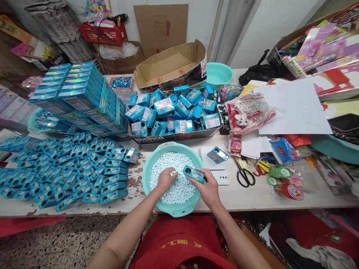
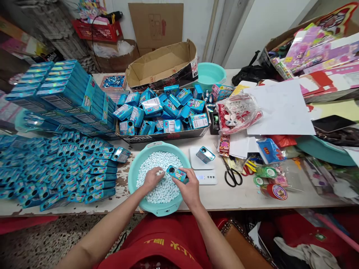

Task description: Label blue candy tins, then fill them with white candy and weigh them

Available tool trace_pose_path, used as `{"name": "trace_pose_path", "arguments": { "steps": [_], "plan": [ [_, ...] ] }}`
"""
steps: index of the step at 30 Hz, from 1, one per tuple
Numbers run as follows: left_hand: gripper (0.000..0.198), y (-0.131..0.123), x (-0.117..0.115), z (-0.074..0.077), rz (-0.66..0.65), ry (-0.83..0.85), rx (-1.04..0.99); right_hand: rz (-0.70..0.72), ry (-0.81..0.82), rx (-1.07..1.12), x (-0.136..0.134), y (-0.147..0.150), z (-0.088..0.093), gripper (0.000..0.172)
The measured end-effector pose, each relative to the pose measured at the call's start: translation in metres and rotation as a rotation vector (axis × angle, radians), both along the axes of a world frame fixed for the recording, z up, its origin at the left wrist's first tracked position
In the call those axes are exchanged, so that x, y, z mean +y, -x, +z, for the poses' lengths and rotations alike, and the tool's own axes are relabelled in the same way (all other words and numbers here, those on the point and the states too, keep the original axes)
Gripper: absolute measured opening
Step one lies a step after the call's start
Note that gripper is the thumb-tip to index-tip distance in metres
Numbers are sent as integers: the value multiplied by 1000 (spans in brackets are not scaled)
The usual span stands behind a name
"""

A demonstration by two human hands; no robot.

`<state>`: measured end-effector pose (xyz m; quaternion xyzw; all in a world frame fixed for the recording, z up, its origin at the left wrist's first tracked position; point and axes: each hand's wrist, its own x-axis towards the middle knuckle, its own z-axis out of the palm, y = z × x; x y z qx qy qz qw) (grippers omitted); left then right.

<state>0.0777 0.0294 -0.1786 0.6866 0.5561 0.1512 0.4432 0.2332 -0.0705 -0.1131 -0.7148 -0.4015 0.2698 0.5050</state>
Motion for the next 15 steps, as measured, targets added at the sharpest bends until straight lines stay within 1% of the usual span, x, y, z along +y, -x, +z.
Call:
{"name": "trace_pose_path", "arguments": {
  "steps": [2, 4, 6, 8, 10, 12, 15],
  "plan": [
    [22, -1, 6, 15, 226, 198, -227, 40, 10, -47, 3, 6, -3, 29],
    [27, -6, 8, 38, 375, 352, -461, 85, 17, -87, 6, 12, -5, 27],
    [27, -13, 6, 60, 447, 410, -699, 124, 30, -114, 9, 18, -8, 25],
    [25, -20, 4, 76, 495, 423, -891, 169, 49, -124, 12, 24, -9, 25],
    [23, -25, 3, 84, 550, 427, -1000, 208, 66, -119, 14, 30, -8, 26],
    [22, -28, 3, 85, 585, 410, -1055, 220, 81, -108, 16, 34, -5, 27],
    [21, -28, 5, 85, 597, 368, -1091, 209, 74, -101, 17, 38, 1, 28]
  ]
}}
